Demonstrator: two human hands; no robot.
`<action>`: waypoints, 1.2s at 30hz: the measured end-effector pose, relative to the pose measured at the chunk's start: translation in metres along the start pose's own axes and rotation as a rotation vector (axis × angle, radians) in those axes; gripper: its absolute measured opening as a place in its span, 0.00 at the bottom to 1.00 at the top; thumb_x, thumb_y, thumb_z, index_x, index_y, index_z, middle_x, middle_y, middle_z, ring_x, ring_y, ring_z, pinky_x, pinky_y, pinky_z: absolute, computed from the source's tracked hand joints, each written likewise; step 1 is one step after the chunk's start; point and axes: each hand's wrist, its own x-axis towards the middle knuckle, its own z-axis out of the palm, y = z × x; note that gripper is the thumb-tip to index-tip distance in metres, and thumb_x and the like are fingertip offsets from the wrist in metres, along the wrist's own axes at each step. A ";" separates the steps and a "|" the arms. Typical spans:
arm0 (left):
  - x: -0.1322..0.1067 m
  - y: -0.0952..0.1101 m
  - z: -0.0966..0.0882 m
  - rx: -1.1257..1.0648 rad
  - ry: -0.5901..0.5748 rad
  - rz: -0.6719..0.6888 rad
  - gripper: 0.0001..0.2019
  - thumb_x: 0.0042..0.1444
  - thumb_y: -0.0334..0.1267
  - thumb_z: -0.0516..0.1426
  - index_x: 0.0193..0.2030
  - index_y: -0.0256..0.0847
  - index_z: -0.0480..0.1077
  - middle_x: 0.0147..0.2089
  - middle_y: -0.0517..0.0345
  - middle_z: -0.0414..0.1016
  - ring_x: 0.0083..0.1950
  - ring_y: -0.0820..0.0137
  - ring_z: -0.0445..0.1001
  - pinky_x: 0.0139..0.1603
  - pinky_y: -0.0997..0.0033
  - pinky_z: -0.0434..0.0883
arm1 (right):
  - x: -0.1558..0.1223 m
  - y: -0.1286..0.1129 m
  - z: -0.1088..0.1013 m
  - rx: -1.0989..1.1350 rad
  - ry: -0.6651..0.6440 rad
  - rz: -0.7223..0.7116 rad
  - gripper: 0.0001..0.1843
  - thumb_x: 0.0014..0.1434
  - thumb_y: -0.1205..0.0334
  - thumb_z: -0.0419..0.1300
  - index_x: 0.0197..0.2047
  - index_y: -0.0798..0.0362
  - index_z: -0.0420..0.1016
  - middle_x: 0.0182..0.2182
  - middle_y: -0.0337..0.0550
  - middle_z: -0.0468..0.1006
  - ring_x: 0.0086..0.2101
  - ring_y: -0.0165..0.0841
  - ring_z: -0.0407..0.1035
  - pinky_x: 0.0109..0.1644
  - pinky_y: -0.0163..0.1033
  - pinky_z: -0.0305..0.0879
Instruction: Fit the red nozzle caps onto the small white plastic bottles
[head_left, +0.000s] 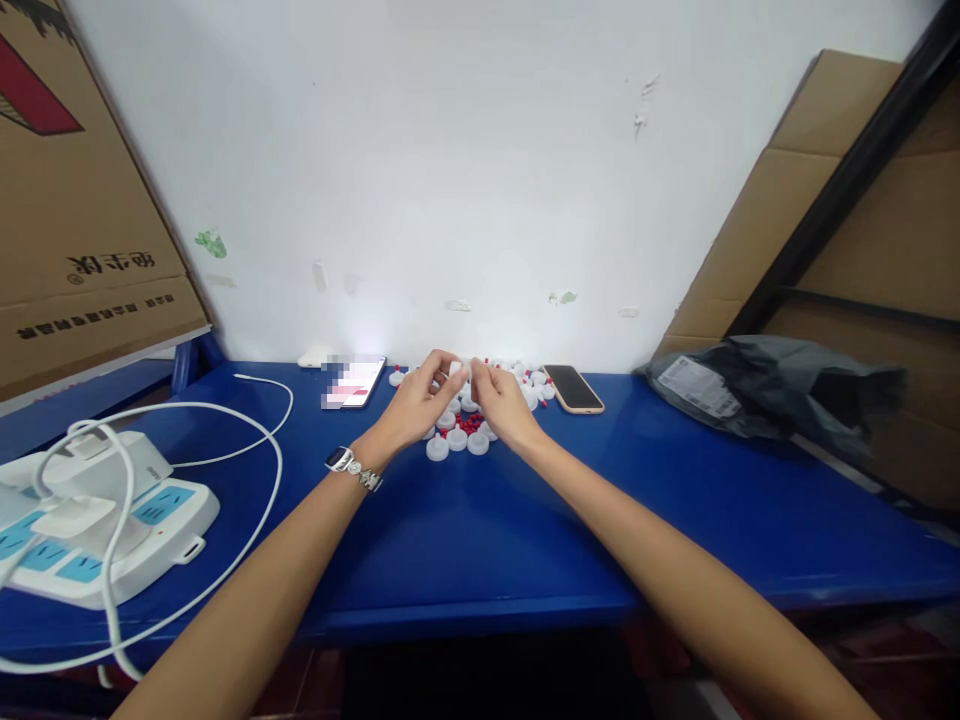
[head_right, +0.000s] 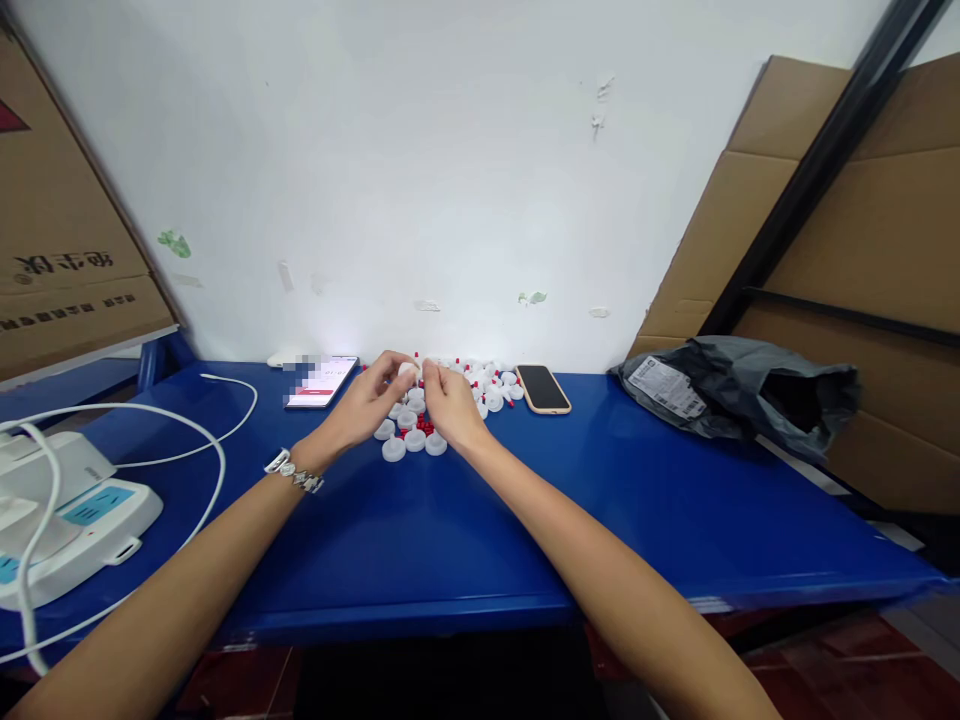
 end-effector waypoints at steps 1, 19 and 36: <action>-0.001 0.000 -0.001 0.030 -0.031 0.051 0.17 0.62 0.52 0.55 0.50 0.43 0.66 0.36 0.60 0.68 0.36 0.72 0.69 0.35 0.73 0.67 | 0.001 0.003 0.000 0.054 -0.010 0.021 0.28 0.65 0.38 0.46 0.22 0.50 0.55 0.18 0.34 0.57 0.22 0.28 0.52 0.27 0.36 0.49; 0.001 0.005 0.002 -0.093 -0.045 0.044 0.18 0.66 0.54 0.50 0.42 0.39 0.67 0.27 0.62 0.66 0.29 0.73 0.66 0.32 0.72 0.66 | 0.000 -0.016 -0.011 -0.020 0.031 -0.055 0.26 0.66 0.42 0.45 0.23 0.51 0.56 0.19 0.34 0.57 0.22 0.27 0.52 0.28 0.36 0.50; 0.001 -0.026 -0.032 0.237 -0.084 -0.110 0.20 0.56 0.50 0.60 0.51 0.42 0.71 0.49 0.51 0.76 0.44 0.65 0.75 0.44 0.64 0.73 | 0.005 0.012 -0.029 -0.404 -0.269 -0.020 0.10 0.58 0.57 0.59 0.39 0.53 0.75 0.24 0.36 0.73 0.26 0.29 0.66 0.33 0.35 0.58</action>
